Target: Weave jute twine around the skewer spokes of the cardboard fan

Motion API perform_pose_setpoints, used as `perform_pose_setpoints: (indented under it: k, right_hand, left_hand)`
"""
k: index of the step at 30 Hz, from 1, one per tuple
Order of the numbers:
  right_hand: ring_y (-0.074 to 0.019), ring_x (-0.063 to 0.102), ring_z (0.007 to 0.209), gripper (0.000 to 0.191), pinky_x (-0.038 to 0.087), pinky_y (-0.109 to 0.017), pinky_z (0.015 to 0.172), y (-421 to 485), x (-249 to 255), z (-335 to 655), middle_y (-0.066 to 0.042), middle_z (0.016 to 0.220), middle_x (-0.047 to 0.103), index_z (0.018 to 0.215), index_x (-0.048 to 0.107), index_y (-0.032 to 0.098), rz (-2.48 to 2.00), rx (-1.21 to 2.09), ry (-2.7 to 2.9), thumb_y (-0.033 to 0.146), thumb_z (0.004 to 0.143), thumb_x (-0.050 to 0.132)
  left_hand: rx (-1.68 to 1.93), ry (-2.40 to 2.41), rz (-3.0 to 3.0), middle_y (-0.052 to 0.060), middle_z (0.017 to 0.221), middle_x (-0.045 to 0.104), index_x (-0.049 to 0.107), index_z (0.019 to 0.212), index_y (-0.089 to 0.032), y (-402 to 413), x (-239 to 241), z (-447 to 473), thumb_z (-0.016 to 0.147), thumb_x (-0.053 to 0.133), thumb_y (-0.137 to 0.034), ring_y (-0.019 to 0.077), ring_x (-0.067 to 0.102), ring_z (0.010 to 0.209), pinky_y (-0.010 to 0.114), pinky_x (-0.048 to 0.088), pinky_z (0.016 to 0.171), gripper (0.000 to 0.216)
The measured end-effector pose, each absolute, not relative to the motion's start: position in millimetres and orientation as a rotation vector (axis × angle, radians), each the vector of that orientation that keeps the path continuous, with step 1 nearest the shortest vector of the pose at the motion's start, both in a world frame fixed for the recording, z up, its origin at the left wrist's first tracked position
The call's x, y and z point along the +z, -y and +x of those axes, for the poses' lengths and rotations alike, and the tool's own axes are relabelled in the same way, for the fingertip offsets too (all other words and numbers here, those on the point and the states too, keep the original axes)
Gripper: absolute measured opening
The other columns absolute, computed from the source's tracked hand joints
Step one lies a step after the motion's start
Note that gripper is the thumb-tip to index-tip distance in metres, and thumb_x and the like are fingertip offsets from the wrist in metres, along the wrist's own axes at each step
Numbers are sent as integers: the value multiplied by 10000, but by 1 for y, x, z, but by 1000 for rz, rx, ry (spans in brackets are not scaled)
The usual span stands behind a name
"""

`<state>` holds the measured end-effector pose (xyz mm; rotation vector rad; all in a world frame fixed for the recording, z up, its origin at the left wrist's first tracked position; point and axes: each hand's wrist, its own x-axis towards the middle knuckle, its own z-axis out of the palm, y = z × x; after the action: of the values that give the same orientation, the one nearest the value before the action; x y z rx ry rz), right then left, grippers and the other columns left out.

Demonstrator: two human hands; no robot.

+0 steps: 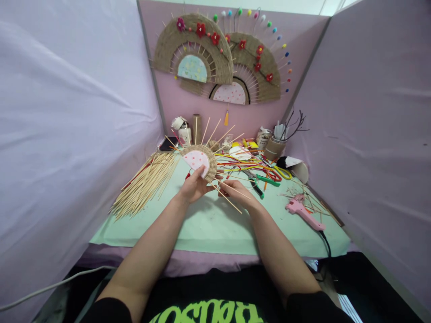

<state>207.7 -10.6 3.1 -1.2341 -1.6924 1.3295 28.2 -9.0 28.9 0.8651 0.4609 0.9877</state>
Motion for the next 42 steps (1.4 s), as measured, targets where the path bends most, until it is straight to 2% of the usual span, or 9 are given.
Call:
perform_pose_setpoints:
  k: [6,11,15,20,22,28,34,37,42]
  right_hand:
    - [-131,527,619,524,389,-245,608,18,16,207,-41,697,636,694,633,153,-1325,1217,1889,608,856,429]
    - [-179,593,825,326,430,-278,725,33,19,222,-58,905,679,914,645,171,-1407,816,1976,454,871,488]
    - [-220,587,1025,347,421,-340,898,67,15,276,-100,1116,656,1100,605,182,-1548,420,1881,424,867,518]
    - [-274,596,997,343,430,-379,870,105,5,381,-153,1061,661,1055,635,143,-2025,66,1725,392,861,502]
    - [-304,592,1001,423,426,-392,864,111,-2,412,-187,1072,648,1066,644,119,-2217,-20,1679,458,841,526]
    - [-318,551,1036,518,405,-392,877,101,-27,432,-181,1084,608,1116,650,140,-2319,0,1666,519,766,600]
    - [-283,556,931,416,408,-377,834,92,-32,427,-143,909,613,946,681,139,-2270,6,1679,502,787,555]
    - [-263,567,905,422,424,-368,811,96,-25,434,-144,953,631,995,678,129,-2148,80,1606,472,795,531]
    - [-226,586,890,508,462,-337,772,109,-3,429,-109,1012,661,1123,637,159,-1808,364,1429,547,824,503]
  left_hand:
    - [1024,-455,823,144,971,718,694,991,-92,9,28,32,898,470,-392,264,672,965,374,495,875,385]
    - [1142,-489,689,97,839,724,691,911,-111,6,28,33,883,509,-317,200,683,831,348,511,864,277]
    - [1205,-540,605,78,800,711,673,894,-127,3,31,33,868,534,-291,176,674,767,313,536,777,216]
    - [1244,-558,582,66,783,694,650,917,-136,2,35,34,853,549,-276,172,664,737,312,545,723,184]
    - [1247,-565,571,63,789,693,645,935,-138,2,35,34,853,544,-268,174,662,737,317,547,721,184]
    - [1254,-586,545,52,791,686,637,940,-154,2,35,34,841,562,-267,173,658,750,321,545,729,168]
    - [1261,-600,558,56,804,678,632,940,-152,1,34,33,816,600,-278,173,653,759,324,543,739,179]
    - [1261,-607,561,51,800,677,630,947,-156,1,34,34,811,604,-265,173,650,752,324,542,728,177]
    - [1261,-648,555,48,792,677,623,943,-148,1,35,36,818,589,-246,163,645,723,309,539,698,163]
